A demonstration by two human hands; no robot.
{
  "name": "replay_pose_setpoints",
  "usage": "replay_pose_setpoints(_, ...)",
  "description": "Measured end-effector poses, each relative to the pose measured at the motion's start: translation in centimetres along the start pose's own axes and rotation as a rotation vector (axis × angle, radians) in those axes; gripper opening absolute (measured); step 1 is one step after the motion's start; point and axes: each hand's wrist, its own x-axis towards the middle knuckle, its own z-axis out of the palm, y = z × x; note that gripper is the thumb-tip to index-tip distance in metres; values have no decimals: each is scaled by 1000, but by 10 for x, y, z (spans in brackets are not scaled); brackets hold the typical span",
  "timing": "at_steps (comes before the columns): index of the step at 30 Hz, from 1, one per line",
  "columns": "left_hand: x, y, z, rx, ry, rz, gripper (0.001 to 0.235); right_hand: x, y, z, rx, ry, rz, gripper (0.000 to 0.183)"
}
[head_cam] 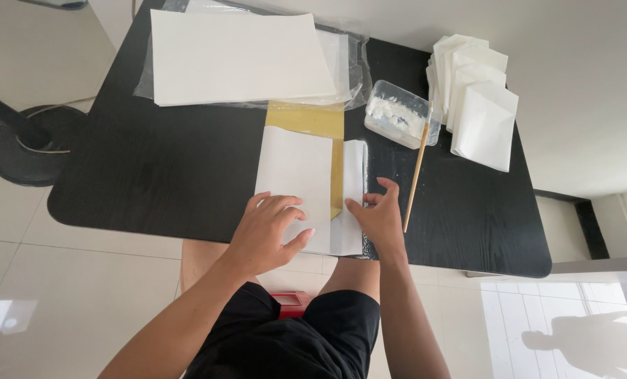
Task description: The person folds a white sheet of paper over a yellow template, applies glue to the edges with a brush, and folds the paper into a small box shape.
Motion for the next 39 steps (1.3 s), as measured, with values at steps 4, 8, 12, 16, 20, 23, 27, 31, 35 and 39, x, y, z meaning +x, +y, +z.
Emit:
replay_pose_setpoints(4, 3, -3, 3, -6, 17, 7, 27, 18, 14, 6, -21, 15, -20, 85)
replay_pose_setpoints(8, 13, -16, -1, 52, -66, -59, 36, 28, 18, 6, -19, -7, -6, 82)
replay_pose_setpoints(12, 33, -26, -21, 202, -334, -214, 67, 18, -4, -3, 68, -111, 31, 70)
replay_pose_setpoints(16, 53, -45, -26, 240, -477, -267, 83, 24, -4, -4, 181, -161, 7, 66)
replay_pose_setpoints(20, 66, -58, -19, 318, -565, -224, 89, 21, -11, -5, 263, -221, -5, 61)
replay_pose_setpoints(23, 71, -54, -17, 361, -583, -193, 91, 25, -9, -4, 328, -247, -5, 66)
replay_pose_setpoints(27, 72, -52, -11, 376, -580, -137, 91, 30, -6, -3, 389, -275, -16, 58)
replay_pose_setpoints(31, 76, -46, -11, 359, -602, -122, 87, 26, -11, 0, 322, -273, -30, 47)
replay_pose_setpoints(35, 80, -42, -11, 344, -627, -77, 85, 23, -18, 3, 156, -257, -58, 42)
replay_pose_setpoints(39, 84, -43, -4, 331, -619, -41, 90, 30, -12, 11, 3, -283, -89, 49)
